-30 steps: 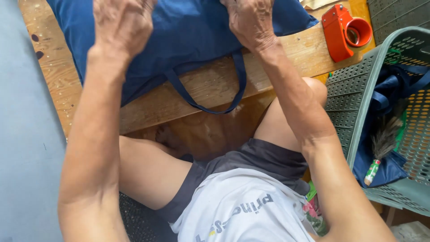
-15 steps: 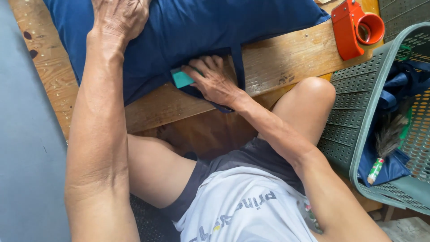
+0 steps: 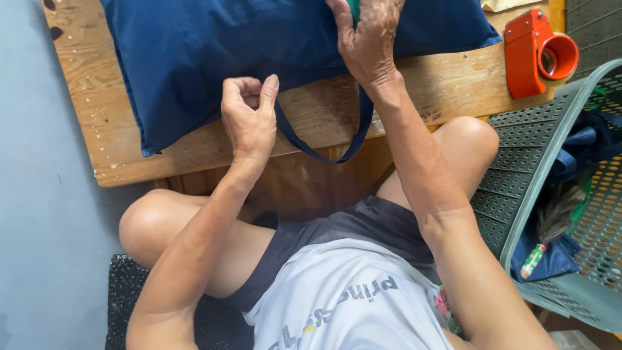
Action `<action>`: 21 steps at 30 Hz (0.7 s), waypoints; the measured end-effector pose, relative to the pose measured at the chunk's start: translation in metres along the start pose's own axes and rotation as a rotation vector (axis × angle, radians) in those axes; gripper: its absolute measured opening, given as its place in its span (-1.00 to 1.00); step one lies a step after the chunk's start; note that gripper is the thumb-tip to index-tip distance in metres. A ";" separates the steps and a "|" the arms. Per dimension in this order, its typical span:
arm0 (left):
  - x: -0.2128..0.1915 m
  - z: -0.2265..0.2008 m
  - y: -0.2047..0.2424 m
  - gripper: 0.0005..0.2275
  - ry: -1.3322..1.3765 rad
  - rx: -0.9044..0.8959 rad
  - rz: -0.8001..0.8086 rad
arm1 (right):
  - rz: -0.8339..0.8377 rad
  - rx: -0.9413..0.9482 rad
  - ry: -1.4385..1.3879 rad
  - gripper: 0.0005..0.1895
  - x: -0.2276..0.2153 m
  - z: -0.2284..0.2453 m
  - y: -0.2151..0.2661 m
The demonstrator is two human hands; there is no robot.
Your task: The person sits cross-legged on the floor and uses a small green brush to scrub the surface of a blue fabric bag placed on a wooden table. They repeatedly brush different areas of the bag, including the sides and the handle, while holding the bag steady with the other hand.
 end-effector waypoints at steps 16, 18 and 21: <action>0.041 0.103 0.038 -0.80 0.499 -0.536 0.316 | 0.226 0.015 -0.167 -0.46 0.025 0.174 0.022; 0.043 0.110 0.042 -0.83 0.507 -0.547 0.346 | 0.311 -0.039 -0.218 -0.53 0.034 0.174 0.026; 0.037 0.112 0.044 -0.87 0.517 -0.565 0.404 | 0.252 -0.189 0.057 -0.57 0.020 0.138 0.027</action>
Point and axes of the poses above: each hand's wrist, its own y-axis away from the middle knuckle, its own x-axis out of the palm, z = x × y, the point moved 10 cm from there along -y, towards the middle knuckle, and after that the axes turned 2 degrees about y, right-handed, at the moved point
